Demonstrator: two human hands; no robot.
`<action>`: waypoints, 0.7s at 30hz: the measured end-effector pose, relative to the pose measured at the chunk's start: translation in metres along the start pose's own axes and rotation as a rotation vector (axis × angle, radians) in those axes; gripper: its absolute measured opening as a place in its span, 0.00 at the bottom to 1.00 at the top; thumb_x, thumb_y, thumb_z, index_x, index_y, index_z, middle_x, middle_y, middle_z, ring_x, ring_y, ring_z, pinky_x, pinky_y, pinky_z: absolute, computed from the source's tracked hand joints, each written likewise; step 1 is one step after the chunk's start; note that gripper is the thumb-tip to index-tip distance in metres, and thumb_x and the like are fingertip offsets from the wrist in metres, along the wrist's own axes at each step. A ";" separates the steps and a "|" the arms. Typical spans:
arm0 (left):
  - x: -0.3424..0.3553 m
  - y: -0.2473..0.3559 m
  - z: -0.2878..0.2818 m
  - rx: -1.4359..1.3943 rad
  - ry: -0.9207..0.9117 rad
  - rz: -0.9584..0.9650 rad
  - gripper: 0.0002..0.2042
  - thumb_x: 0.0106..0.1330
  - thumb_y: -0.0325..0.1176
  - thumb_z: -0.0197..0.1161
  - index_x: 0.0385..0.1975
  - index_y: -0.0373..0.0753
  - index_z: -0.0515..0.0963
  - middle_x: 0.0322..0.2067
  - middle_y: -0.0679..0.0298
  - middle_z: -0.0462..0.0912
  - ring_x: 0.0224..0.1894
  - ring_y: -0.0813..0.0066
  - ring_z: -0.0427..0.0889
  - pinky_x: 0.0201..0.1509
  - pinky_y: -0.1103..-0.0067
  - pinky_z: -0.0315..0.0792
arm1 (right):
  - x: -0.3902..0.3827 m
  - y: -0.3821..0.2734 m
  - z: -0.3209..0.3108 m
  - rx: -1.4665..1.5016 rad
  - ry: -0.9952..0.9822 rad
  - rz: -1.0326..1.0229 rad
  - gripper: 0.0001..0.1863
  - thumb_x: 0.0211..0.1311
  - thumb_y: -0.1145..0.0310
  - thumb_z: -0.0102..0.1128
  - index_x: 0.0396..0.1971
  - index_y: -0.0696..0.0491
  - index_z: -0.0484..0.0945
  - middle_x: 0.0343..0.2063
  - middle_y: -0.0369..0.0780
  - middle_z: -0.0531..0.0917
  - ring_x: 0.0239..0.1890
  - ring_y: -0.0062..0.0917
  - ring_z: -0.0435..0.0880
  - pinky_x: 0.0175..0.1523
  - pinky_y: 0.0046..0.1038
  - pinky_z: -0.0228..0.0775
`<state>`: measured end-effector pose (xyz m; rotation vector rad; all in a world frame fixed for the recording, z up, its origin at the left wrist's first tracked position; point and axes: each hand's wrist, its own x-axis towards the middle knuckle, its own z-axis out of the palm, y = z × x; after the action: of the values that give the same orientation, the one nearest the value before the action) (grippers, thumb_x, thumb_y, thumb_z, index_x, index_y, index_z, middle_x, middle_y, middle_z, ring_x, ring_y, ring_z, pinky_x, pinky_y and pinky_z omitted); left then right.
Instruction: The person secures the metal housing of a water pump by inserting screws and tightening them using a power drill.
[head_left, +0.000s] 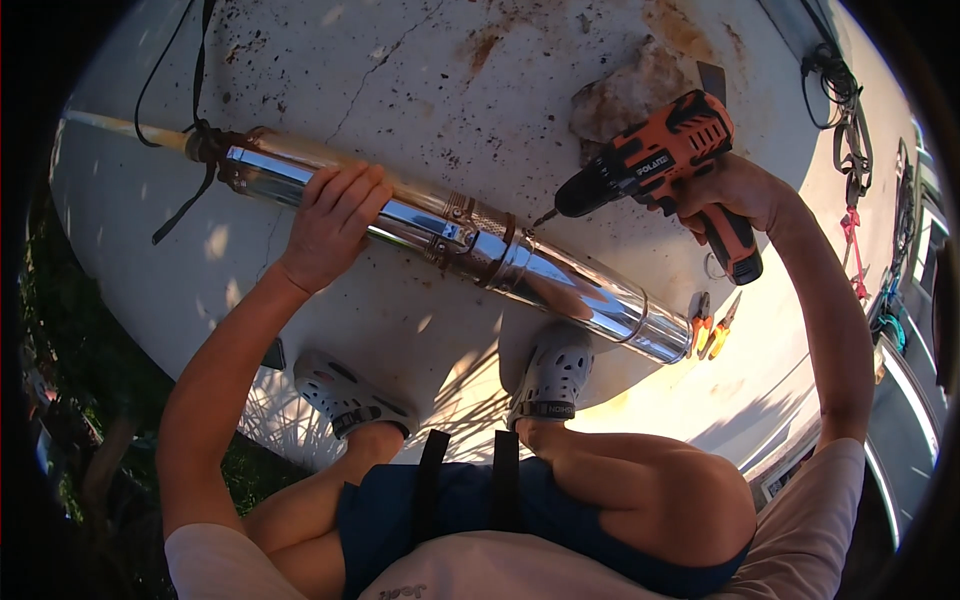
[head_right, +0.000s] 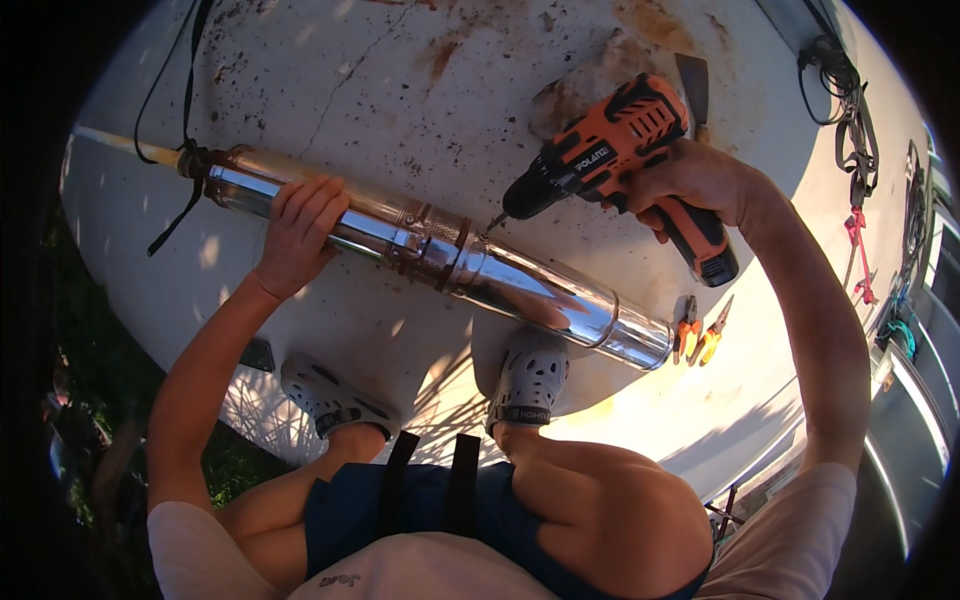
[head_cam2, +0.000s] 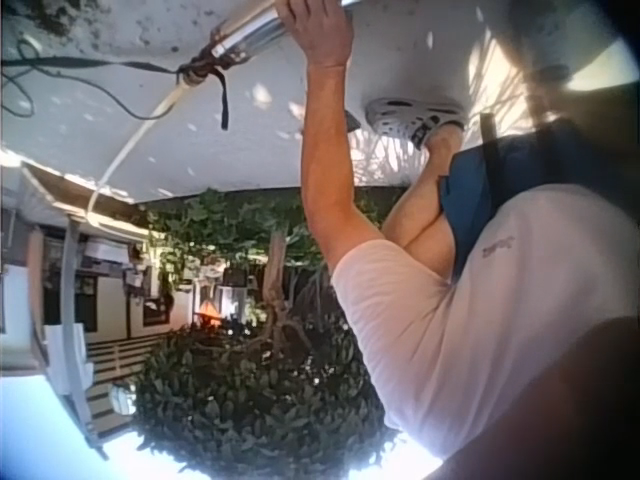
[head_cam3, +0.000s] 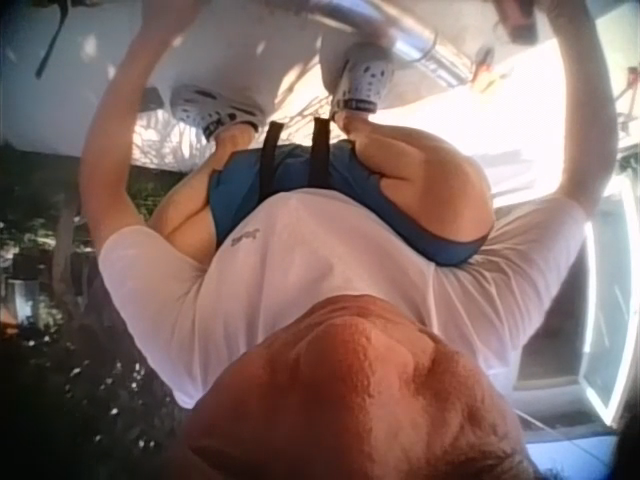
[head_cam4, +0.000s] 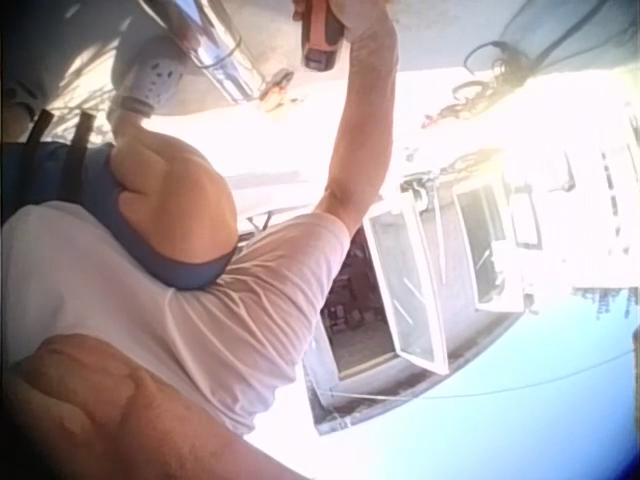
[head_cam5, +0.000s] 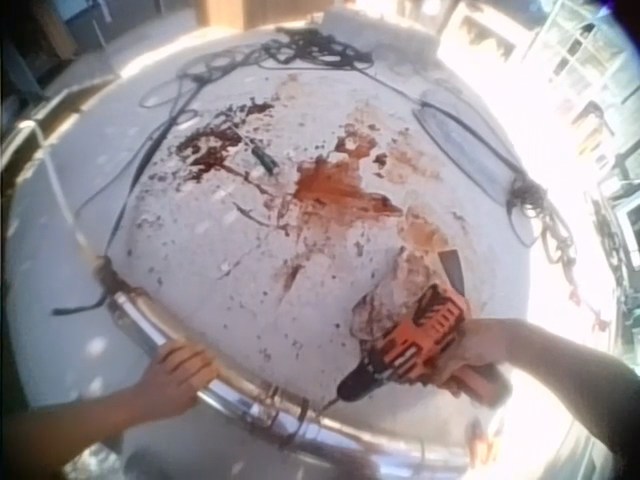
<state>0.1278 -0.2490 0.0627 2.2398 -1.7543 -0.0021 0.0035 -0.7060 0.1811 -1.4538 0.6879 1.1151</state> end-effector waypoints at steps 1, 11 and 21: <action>-0.001 -0.001 0.000 -0.004 -0.011 0.011 0.40 0.41 0.25 0.69 0.63 0.41 0.65 0.63 0.57 0.70 0.67 0.59 0.67 0.73 0.60 0.54 | 0.000 0.001 0.000 0.005 0.015 0.007 0.13 0.49 0.73 0.66 0.36 0.62 0.83 0.18 0.39 0.80 0.17 0.23 0.79 0.24 0.27 0.77; 0.000 -0.001 0.001 -0.011 0.003 0.011 0.38 0.44 0.23 0.66 0.62 0.41 0.66 0.63 0.57 0.71 0.67 0.59 0.67 0.73 0.60 0.54 | 0.001 -0.006 0.002 -0.002 -0.016 -0.003 0.15 0.49 0.73 0.66 0.38 0.62 0.84 0.17 0.40 0.80 0.17 0.23 0.79 0.24 0.28 0.77; -0.001 -0.001 0.000 -0.003 0.020 0.012 0.36 0.45 0.22 0.64 0.61 0.40 0.67 0.63 0.57 0.71 0.67 0.59 0.68 0.73 0.60 0.56 | 0.006 -0.004 0.002 0.106 -0.014 0.021 0.17 0.49 0.75 0.63 0.41 0.64 0.82 0.21 0.41 0.82 0.18 0.23 0.78 0.24 0.29 0.78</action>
<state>0.1288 -0.2480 0.0620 2.2192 -1.7568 0.0196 0.0084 -0.7020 0.1772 -1.3504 0.7429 1.0886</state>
